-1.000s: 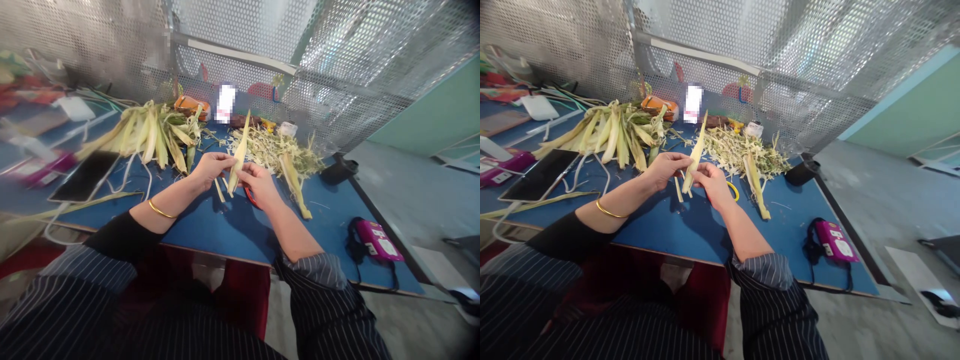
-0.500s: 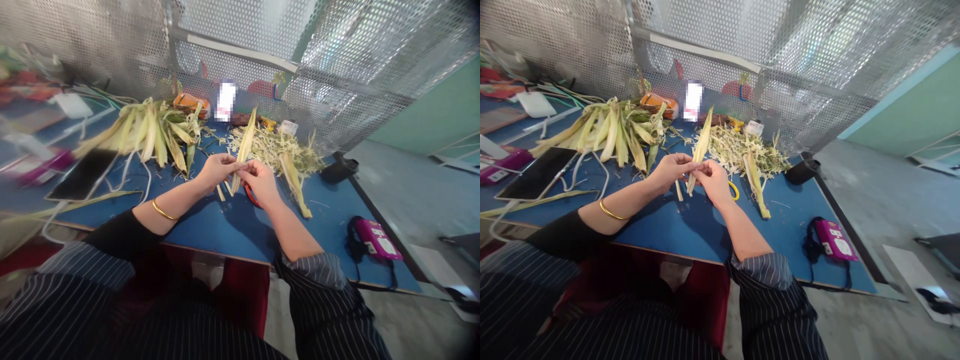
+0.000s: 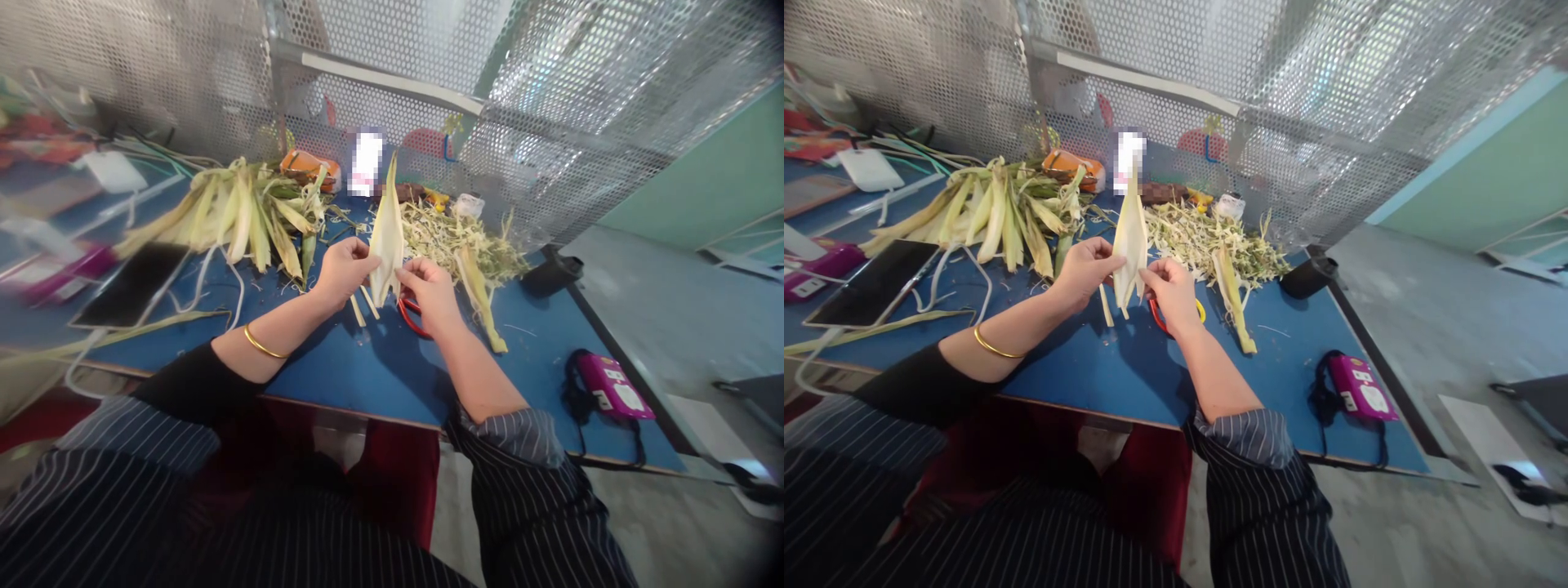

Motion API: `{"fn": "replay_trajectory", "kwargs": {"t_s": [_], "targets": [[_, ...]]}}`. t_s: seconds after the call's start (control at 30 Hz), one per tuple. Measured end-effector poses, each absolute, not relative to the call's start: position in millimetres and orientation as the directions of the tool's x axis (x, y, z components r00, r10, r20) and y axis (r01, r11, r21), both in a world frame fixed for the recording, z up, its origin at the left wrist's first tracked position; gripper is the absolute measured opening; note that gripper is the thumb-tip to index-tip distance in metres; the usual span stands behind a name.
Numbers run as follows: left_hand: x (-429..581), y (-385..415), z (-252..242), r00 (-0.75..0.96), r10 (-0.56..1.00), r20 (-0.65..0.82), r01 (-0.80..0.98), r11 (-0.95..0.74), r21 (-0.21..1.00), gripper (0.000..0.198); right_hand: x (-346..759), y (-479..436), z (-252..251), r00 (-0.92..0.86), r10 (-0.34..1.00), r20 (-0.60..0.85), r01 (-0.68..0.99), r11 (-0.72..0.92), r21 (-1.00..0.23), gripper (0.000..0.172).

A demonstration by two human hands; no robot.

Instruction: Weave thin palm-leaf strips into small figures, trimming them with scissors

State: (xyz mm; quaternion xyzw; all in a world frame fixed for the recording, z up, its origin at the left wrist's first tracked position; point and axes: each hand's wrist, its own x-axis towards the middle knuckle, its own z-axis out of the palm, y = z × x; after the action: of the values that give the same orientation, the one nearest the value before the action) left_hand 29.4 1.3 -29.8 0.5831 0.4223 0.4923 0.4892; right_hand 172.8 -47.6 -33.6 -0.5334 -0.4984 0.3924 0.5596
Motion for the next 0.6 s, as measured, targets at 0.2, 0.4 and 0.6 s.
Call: {"fn": "replay_trajectory", "kwargs": {"t_s": [0.2,0.4,0.6], "targets": [[21.2,5.7,-27.6,0.086,0.919,0.386,0.353,-0.390,0.850,0.012,173.0,-47.8,-30.3,0.183,0.980,0.072,-0.006,0.074,-0.997,0.016],[23.1,6.4,-29.7,0.139,0.936,0.324,0.257,-0.350,0.901,0.010,175.6,-44.2,-36.4,0.235,0.963,0.130,0.034,0.125,-0.992,0.016],[25.6,-0.5,-27.7,0.163,0.896,0.413,0.403,-0.442,0.801,0.010,173.6,-45.2,-40.2,0.147,0.965,0.216,0.224,0.181,-0.958,0.019]]}}
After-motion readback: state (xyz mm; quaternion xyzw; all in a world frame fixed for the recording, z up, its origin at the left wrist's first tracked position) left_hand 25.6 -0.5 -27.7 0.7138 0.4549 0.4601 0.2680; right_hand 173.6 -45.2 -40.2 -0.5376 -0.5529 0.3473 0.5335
